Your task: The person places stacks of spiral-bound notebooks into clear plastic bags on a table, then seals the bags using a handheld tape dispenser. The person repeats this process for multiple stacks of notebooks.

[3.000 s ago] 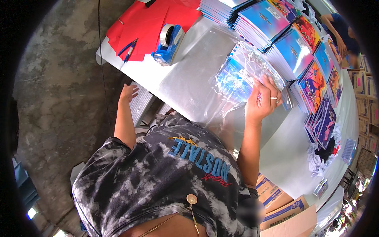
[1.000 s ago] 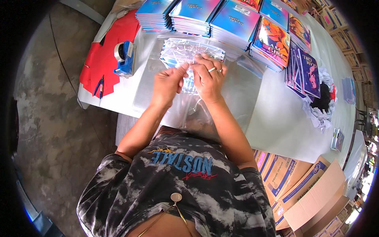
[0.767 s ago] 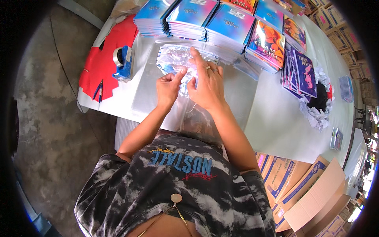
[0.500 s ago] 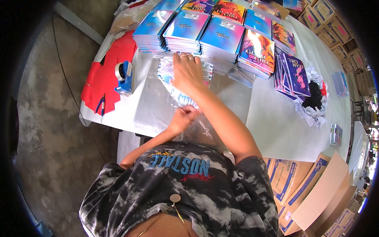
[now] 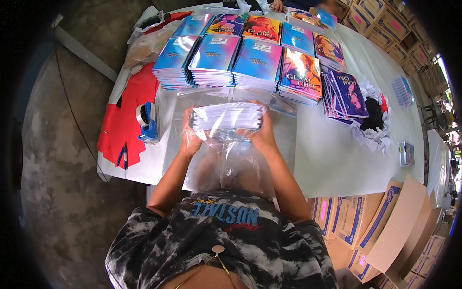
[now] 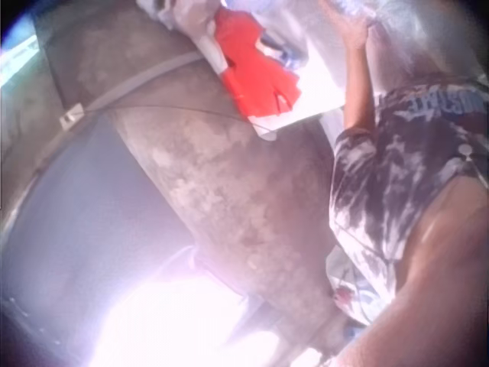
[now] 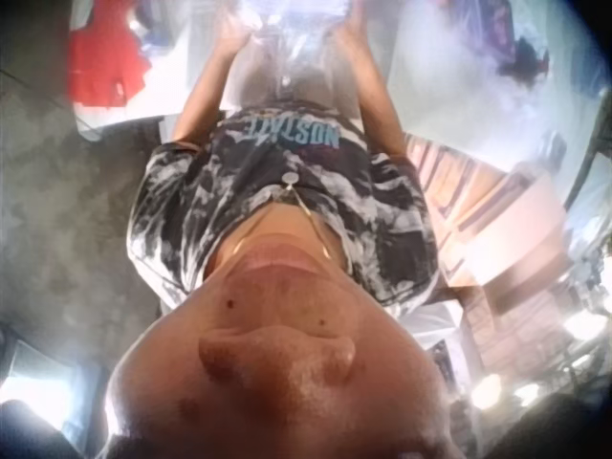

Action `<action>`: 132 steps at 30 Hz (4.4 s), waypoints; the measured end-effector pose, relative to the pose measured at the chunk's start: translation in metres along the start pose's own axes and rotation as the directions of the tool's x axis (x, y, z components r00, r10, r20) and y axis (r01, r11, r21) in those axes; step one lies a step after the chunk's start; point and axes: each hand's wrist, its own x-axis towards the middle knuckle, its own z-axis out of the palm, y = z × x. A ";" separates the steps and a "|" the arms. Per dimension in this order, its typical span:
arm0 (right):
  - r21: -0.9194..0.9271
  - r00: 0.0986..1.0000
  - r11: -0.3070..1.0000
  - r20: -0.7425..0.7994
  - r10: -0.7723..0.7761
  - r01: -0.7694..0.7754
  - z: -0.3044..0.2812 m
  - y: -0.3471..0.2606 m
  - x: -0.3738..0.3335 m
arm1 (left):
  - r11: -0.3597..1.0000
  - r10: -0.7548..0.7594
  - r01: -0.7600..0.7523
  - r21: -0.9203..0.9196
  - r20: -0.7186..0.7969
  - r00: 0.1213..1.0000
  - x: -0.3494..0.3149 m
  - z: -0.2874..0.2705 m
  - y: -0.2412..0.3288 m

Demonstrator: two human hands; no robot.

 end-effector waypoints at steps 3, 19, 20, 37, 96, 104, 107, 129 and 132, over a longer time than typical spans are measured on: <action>-0.171 0.954 0.942 -0.026 -0.298 0.290 -0.006 -0.027 0.035 | 0.750 0.578 -0.603 0.274 0.173 0.798 0.022 0.023 0.039; -0.497 0.804 0.633 0.404 -0.437 0.594 0.013 -0.070 -0.031 | 0.917 0.324 -0.340 0.211 0.106 0.940 -0.001 -0.024 0.031; -0.543 0.810 0.602 0.411 -0.418 0.586 0.023 -0.069 -0.027 | 0.908 0.310 -0.335 0.250 0.138 0.941 -0.020 -0.012 0.022; -0.612 0.773 0.536 0.209 -0.599 0.581 -0.063 -0.133 0.089 | 0.879 0.416 -0.284 0.383 -0.327 0.848 -0.007 -0.026 0.114; -0.442 0.892 0.855 -0.217 -0.397 0.273 0.050 -0.043 0.002 | 0.429 0.551 -0.617 0.659 0.350 0.757 -0.042 0.046 0.048; -0.592 0.885 0.706 0.025 -0.465 0.388 0.033 -0.021 -0.002 | 0.343 0.677 -0.286 0.895 -0.024 0.735 -0.067 -0.045 0.031; -0.638 0.851 0.664 -0.024 -0.524 0.391 0.031 -0.015 -0.003 | 0.428 0.540 0.263 0.865 -0.478 0.693 -0.024 -0.152 0.038; -0.713 0.849 0.597 -0.004 -0.528 0.368 0.030 -0.009 0.000 | 0.991 0.054 0.017 0.133 -0.513 0.857 -0.015 -0.073 0.071; -0.698 0.861 0.608 0.024 -0.508 0.378 0.027 -0.005 0.000 | 0.951 -0.307 0.301 -0.062 -0.233 0.923 -0.042 0.047 0.068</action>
